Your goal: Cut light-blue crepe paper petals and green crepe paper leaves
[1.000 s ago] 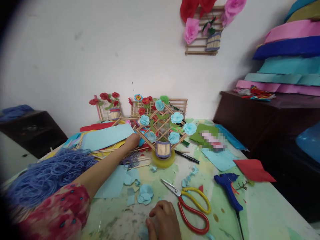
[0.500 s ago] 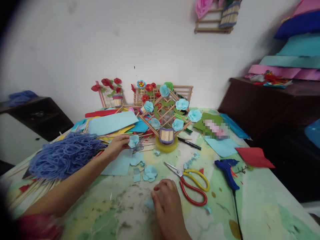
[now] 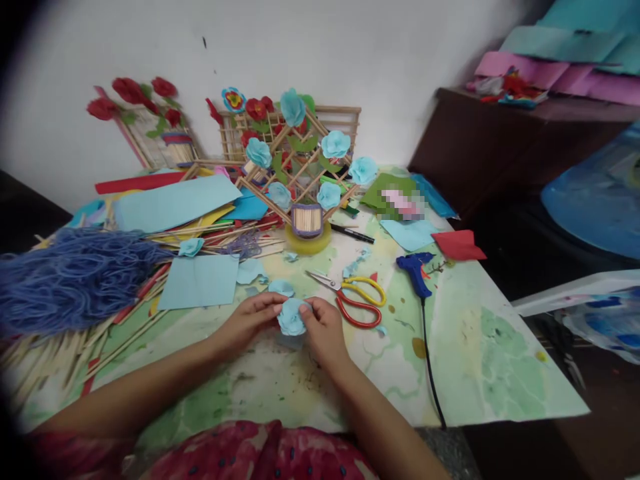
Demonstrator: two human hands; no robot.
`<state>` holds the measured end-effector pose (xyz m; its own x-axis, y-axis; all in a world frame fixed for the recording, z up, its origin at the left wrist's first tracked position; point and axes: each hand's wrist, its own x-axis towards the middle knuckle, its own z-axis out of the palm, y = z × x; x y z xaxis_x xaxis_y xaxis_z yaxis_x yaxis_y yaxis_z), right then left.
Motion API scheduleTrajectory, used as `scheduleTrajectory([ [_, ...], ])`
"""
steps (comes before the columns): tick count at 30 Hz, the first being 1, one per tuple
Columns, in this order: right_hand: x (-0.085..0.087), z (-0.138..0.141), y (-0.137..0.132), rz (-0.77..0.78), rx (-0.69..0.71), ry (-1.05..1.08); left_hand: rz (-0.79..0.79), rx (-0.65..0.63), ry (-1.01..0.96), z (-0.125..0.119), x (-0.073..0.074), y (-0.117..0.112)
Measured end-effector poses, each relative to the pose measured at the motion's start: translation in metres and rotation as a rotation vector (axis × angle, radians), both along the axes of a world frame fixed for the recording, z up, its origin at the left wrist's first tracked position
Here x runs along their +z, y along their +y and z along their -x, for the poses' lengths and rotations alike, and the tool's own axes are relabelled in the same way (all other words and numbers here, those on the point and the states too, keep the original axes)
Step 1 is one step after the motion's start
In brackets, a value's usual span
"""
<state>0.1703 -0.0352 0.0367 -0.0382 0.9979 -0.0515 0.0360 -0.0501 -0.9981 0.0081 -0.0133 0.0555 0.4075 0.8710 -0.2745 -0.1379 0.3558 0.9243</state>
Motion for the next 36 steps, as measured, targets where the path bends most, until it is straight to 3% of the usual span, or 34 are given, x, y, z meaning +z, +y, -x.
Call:
scheduleTrajectory([
  [3,-0.001,0.001,0.000,0.017,0.010,0.028,0.136,0.022,-0.123,0.001,-0.006,-0.003],
  [7,0.002,0.001,-0.003,-0.012,0.018,0.002,0.145,0.024,-0.142,0.000,-0.010,-0.005],
  [12,0.008,0.002,-0.007,-0.220,0.050,-0.353,0.061,0.015,-0.096,0.001,-0.012,-0.004],
  [14,0.008,0.002,-0.008,-0.249,0.060,-0.405,0.058,0.028,-0.104,0.001,-0.011,-0.004],
  [17,0.007,0.002,-0.007,-0.169,0.040,-0.287,0.087,0.033,-0.143,0.002,-0.010,-0.005],
  [23,0.004,0.002,-0.004,-0.016,-0.045,0.045,0.039,-0.076,-0.260,0.003,-0.015,-0.004],
  [27,0.002,0.004,-0.005,0.031,-0.039,0.133,-0.058,-0.122,-0.146,0.002,-0.018,-0.001],
  [36,0.002,0.004,-0.007,-0.023,0.057,-0.006,-0.241,-0.102,0.157,0.003,-0.016,-0.002],
])
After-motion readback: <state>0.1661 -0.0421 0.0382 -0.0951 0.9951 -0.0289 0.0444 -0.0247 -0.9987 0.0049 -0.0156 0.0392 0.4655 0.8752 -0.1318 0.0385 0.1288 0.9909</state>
